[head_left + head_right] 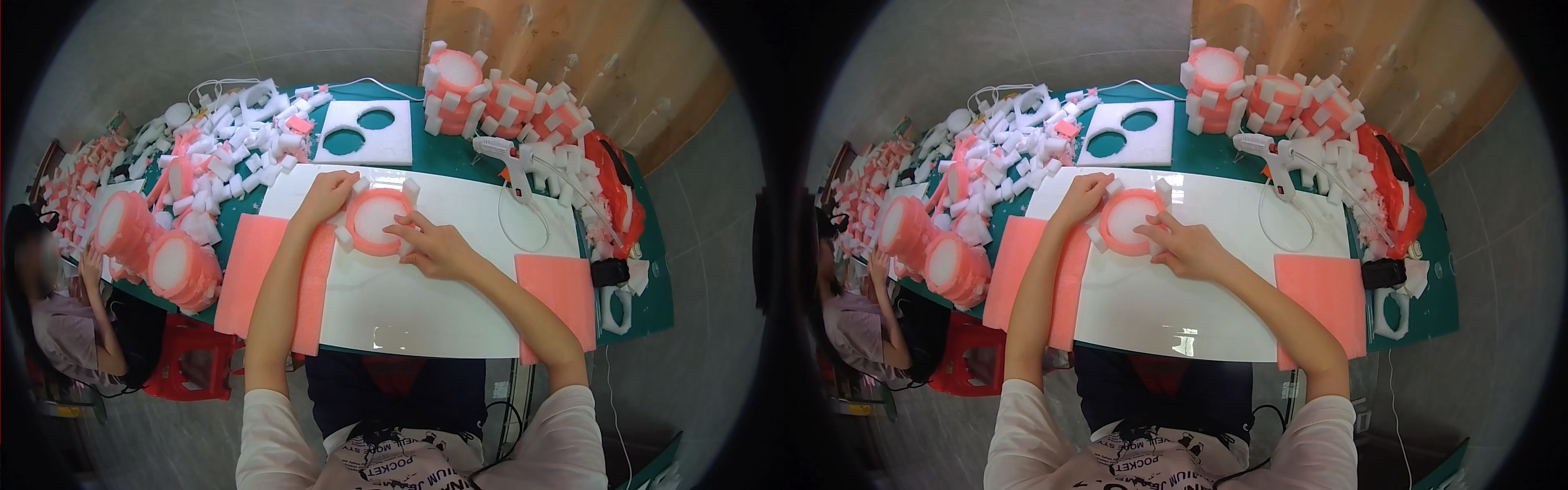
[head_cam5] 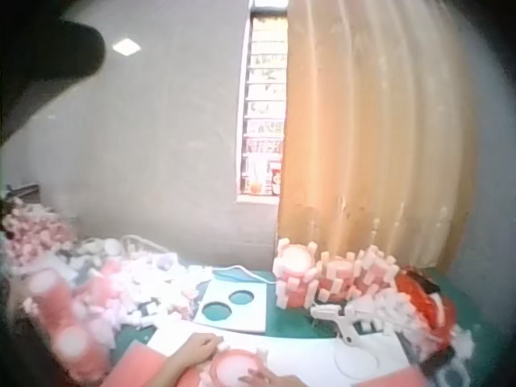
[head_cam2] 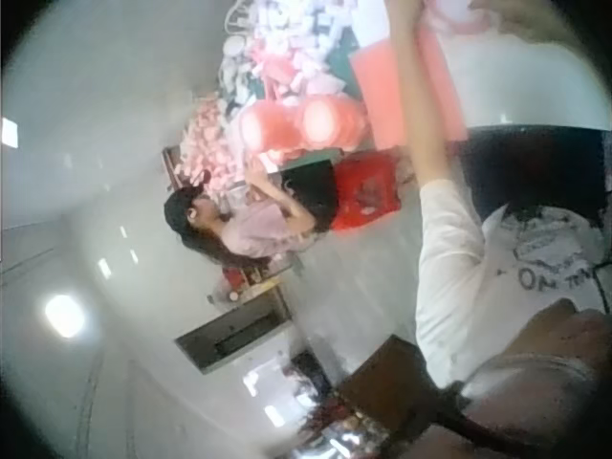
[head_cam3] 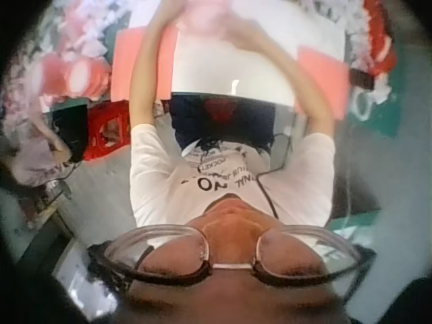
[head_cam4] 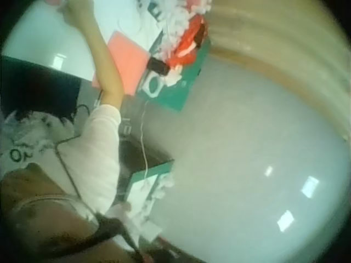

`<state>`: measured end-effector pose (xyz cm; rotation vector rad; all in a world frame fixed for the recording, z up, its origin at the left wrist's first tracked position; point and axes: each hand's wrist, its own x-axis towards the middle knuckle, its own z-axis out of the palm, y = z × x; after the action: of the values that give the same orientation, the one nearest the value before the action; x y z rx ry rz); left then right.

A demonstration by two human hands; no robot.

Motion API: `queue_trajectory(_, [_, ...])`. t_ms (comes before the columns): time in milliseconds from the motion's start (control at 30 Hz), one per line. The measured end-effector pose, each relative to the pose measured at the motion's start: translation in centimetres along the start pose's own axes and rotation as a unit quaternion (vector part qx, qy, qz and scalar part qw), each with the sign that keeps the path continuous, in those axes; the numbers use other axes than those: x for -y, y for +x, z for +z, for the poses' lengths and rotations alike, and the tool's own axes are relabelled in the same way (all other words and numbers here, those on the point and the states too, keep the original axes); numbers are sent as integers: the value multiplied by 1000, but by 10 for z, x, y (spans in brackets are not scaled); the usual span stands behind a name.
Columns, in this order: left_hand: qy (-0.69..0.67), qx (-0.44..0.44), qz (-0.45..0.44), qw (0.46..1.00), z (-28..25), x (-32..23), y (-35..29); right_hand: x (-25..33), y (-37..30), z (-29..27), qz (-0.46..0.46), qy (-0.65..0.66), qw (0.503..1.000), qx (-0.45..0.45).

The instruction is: Glue and assemble white and pink foam rings and spacers into cylindrical foam structures.

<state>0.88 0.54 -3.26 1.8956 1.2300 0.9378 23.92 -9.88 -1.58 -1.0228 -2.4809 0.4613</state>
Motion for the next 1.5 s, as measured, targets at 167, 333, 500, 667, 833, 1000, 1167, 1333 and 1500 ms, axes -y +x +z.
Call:
queue_trajectory(167, [-3,0,-4,1000,0,-1,0,0,0,0,-5,-2,1000,-1])
queue_trajectory(333, [8,2,1,1000,-1,-1,0,2,1,0,8,4,1000,-5])
queue_trajectory(500, [2,12,-24,1000,-1,-2,0,0,0,0,4,2,1000,-2])
queue_trajectory(667, [4,12,-20,1000,-1,-1,0,1,0,0,0,0,1000,-1])
queue_trajectory(833, [-1,-2,0,1000,0,2,0,0,0,1,-2,2,1000,-5])
queue_trajectory(1000, [2,1,-4,1000,0,3,1,0,0,1,0,-1,1000,-3])
queue_trajectory(1167, [3,1,-5,1000,1,1,0,2,0,-2,6,-1,1000,6])
queue_trajectory(1333, [4,5,-9,1000,-1,1,0,2,0,-2,7,4,1000,9])
queue_trajectory(1500, [-3,-2,-11,1000,0,-1,-1,2,0,-2,5,-4,1000,6])
